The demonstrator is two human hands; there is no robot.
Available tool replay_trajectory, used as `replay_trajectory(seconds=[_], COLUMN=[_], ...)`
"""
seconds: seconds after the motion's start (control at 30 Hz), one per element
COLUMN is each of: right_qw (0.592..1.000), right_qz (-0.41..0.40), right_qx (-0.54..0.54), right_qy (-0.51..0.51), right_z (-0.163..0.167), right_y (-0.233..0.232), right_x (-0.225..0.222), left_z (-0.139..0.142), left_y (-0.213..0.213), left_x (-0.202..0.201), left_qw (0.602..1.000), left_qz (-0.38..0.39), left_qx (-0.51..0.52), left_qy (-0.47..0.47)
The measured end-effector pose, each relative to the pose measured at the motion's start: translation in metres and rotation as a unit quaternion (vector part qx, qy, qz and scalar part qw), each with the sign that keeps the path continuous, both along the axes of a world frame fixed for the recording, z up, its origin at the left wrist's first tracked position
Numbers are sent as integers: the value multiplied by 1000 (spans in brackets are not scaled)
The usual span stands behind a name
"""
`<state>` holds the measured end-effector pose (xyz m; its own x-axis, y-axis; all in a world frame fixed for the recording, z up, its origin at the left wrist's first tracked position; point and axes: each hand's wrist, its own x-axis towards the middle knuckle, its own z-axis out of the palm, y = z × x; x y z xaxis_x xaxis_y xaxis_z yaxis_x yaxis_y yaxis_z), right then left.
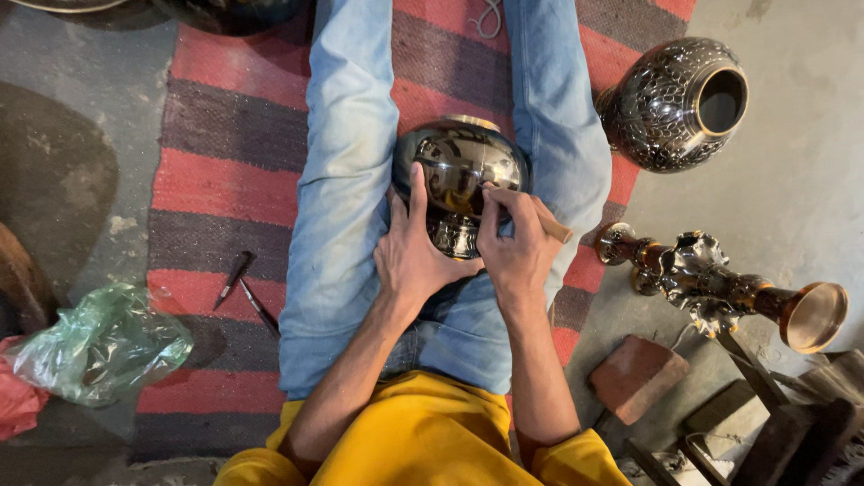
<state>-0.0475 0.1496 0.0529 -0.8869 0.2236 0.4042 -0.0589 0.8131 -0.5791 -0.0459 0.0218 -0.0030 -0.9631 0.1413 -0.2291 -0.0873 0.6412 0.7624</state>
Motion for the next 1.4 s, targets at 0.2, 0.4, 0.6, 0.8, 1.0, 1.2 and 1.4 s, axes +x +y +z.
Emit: replay_trajectory(seconds=[0.2,0.4,0.6,0.8,1.0,1.2,1.4], right_qw=[999,1000,999,999,997,995,996], right_qz=[41,10,31,40,35,50,36], right_qx=[-4,7,22,20,40,63,59], right_qy=[-3,14,15,19,48,50,63], right_z=[2,-4,-5,-9,-14,-14,-22], right_y=[3,-2,0,1,-2,-3,-4], right_x=[6,4,9,15,12,20,17], left_z=[2,3,1,2,4,5,6], left_y=[-1,0,-1,-1,-1,0,-2], left_x=[-3,-4,-4,-3,-5,-5,-6], left_qw=[1000,999,1000,1000,1000,1000,1000], left_qz=[-6,-5,-2,-3,2,3,1], left_qx=[1,-6,2,8,20,18,20], left_qy=[-15,-32,-13,-30,-16,-22,-2])
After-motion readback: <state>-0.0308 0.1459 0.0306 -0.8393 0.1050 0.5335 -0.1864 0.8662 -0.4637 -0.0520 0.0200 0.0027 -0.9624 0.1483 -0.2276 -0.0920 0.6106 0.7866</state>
